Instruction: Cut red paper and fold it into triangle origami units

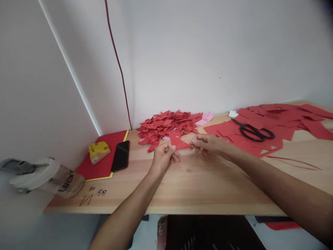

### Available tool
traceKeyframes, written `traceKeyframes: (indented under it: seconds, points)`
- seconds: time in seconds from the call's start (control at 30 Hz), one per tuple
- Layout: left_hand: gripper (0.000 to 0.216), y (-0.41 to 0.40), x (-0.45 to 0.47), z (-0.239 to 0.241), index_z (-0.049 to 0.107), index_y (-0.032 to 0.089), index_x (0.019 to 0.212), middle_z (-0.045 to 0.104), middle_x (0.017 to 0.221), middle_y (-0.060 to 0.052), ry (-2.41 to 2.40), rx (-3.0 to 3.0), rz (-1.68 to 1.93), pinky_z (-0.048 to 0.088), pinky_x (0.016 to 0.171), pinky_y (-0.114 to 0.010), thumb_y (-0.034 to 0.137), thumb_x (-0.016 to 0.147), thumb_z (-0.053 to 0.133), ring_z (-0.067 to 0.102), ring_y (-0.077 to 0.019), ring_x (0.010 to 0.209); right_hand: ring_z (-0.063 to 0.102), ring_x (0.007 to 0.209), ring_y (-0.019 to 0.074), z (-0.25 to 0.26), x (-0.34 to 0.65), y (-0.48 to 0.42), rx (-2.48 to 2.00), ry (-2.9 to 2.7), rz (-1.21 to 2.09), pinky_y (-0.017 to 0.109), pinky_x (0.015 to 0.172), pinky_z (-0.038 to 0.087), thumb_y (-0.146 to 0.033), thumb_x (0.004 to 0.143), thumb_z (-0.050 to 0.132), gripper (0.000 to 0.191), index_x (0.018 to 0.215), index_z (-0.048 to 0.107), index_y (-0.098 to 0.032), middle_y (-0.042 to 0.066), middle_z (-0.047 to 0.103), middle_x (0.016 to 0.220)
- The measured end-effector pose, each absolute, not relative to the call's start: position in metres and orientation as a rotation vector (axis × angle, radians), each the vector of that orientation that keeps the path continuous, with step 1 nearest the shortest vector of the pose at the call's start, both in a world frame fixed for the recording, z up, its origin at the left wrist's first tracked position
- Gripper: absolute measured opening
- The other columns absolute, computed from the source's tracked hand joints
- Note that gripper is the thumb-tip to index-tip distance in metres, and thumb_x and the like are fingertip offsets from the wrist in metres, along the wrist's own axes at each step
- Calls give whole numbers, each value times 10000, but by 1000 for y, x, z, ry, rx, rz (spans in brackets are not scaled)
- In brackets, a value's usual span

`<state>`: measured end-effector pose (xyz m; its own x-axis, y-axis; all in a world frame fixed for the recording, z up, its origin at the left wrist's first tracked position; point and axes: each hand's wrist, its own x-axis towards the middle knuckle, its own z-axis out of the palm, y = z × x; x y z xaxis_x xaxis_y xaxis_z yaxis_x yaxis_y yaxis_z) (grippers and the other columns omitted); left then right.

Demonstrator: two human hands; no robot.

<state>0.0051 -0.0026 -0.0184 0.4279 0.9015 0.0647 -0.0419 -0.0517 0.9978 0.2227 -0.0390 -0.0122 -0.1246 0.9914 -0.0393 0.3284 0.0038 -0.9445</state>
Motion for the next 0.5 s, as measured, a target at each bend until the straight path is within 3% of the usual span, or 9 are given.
traceKeyframes:
  seconds: [0.13, 0.5]
  points:
    - [359, -7, 14, -22, 531, 141, 652, 582, 502, 1, 792, 1470, 852, 344, 395, -174, 456, 760, 664, 530, -81, 387, 463, 549, 111, -17, 207, -40, -1367, -1776, 985, 242, 505, 343, -579, 784, 584, 407, 702, 589, -180, -19, 551, 614]
    - [271, -11, 16, -23, 519, 150, 684, 611, 542, -7, 811, 1482, 765, 310, 369, -165, 377, 795, 616, 491, -60, 375, 503, 655, 142, -20, 200, -45, -1246, -1761, 945, 259, 616, 382, -425, 817, 567, 273, 751, 627, -167, -3, 588, 712]
